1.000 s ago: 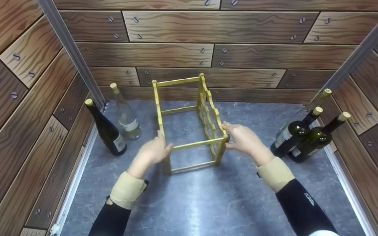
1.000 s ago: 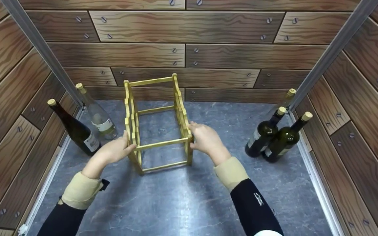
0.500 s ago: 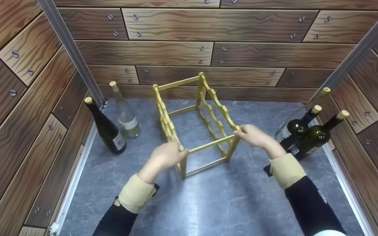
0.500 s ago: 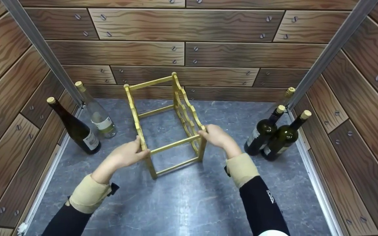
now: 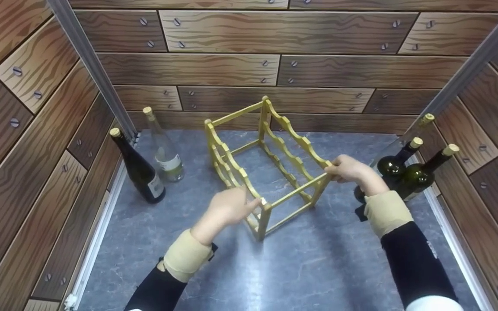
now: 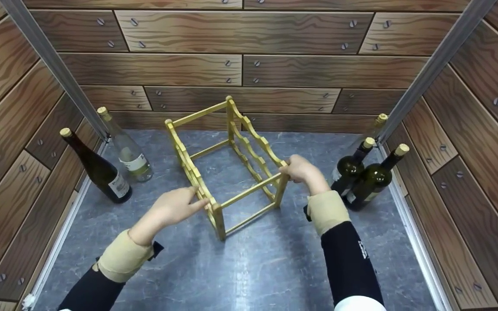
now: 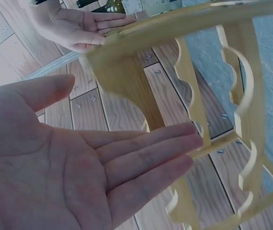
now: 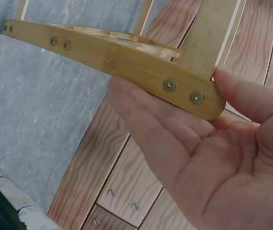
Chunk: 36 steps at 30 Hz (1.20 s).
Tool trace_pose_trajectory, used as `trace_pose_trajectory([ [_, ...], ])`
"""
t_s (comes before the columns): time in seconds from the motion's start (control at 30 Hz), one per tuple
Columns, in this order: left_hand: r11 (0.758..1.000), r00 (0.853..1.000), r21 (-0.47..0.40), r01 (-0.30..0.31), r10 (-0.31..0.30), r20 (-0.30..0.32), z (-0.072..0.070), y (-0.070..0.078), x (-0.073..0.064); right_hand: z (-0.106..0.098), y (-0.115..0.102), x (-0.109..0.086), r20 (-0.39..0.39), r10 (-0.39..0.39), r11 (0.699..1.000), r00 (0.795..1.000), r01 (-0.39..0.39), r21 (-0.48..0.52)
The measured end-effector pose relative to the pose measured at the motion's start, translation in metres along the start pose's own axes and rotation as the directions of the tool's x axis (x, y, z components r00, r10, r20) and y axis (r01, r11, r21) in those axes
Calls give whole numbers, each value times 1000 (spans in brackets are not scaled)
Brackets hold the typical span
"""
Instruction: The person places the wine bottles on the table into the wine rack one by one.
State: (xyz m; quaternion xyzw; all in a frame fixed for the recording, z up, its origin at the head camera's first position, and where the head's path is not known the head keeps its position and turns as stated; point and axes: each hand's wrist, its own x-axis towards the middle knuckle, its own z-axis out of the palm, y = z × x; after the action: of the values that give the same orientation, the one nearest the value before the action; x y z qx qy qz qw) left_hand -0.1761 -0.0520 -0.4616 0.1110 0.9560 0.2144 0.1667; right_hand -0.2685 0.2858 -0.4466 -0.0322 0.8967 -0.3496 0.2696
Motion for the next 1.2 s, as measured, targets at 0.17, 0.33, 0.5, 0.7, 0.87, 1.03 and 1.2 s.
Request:
trace_pose_trajectory([
  [0.17,996,998,67,50,-48,-43,-18,-12,16,-5,10,1,-26,-1,999,1000,2,52],
  [0.33,975,982,166,148,-125,-143,-51,-30,39,-8,12,-1,-21,4,998,1000,-3,61],
  [0.5,963,963,154,220,-189,-193,-91,-55,66,-8,10,-2,-26,-2,1000,1000,3,26],
  [0.7,981,961,40,191,-178,-211,-114,-77,98,-5,10,-2,-53,-13,1000,999,13,-3],
  [0.87,984,966,-54,171,-178,-186,-113,-84,119,-4,9,-2,-63,-15,1000,998,15,-7],
  [1.03,985,978,-70,160,-168,-127,-112,-88,136,-3,10,-1,-81,-23,1000,996,22,-13],
  [1.2,986,981,-93,139,-150,-126,-105,-93,148,-1,11,-2,-97,-23,1000,995,21,-18],
])
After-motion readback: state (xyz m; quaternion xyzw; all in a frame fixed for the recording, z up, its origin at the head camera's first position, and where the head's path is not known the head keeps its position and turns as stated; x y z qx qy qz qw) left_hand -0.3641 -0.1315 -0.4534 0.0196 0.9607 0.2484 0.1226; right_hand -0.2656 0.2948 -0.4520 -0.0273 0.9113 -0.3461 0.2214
